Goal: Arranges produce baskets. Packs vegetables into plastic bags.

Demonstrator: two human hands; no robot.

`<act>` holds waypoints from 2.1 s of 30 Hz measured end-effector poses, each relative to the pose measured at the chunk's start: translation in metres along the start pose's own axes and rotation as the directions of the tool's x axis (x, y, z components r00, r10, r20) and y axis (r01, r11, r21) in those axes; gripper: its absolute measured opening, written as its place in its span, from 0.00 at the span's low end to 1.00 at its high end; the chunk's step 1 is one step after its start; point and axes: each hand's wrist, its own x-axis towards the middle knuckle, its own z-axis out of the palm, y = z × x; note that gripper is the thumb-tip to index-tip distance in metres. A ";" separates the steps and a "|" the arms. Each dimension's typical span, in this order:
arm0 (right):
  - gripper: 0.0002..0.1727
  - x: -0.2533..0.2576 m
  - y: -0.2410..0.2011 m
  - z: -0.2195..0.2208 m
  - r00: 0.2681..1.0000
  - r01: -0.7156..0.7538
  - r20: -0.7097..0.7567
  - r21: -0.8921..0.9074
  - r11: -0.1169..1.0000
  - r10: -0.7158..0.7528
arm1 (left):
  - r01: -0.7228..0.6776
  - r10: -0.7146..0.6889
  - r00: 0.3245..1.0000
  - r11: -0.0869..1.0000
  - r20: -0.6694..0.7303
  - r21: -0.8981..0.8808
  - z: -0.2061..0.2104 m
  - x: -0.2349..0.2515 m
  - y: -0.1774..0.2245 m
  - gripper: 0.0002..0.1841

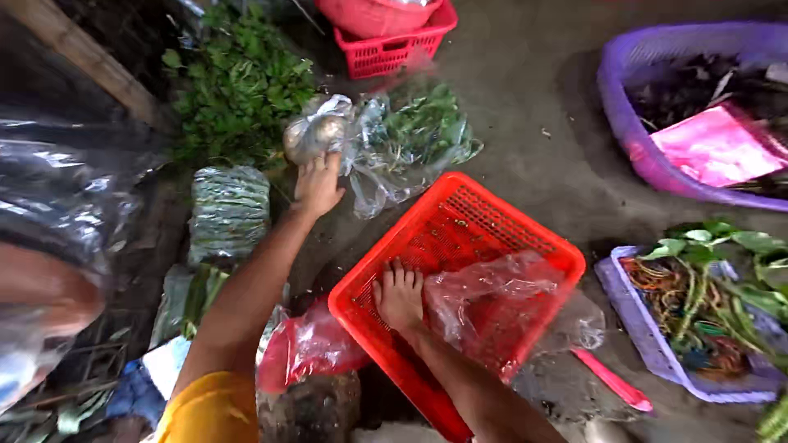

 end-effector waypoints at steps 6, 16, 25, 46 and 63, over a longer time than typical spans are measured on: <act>0.33 0.002 -0.004 -0.005 0.999 -0.007 -0.032 -0.018 1.000 0.006 | 0.020 -0.022 1.000 0.984 -0.011 -0.178 0.025 0.051 0.041 0.24; 0.38 0.014 -0.003 -0.043 0.898 -0.141 0.431 0.092 0.986 0.088 | -0.047 -0.083 0.984 0.733 -0.158 -0.678 -0.138 0.008 0.112 0.12; 0.16 0.059 -0.052 -0.225 0.971 0.169 -0.238 0.551 0.817 -0.040 | -0.104 0.065 0.974 0.979 -0.217 -0.174 -0.218 -0.068 0.172 0.13; 0.39 0.088 -0.138 -0.332 1.000 -0.017 0.002 0.701 0.713 0.022 | 0.192 -0.132 0.955 0.958 -0.267 0.212 -0.322 -0.155 0.127 0.18; 0.16 0.062 -0.137 -0.418 0.995 0.076 -0.082 0.331 0.940 -0.052 | 0.045 -0.038 0.999 0.957 0.031 -0.286 -0.342 -0.253 0.104 0.09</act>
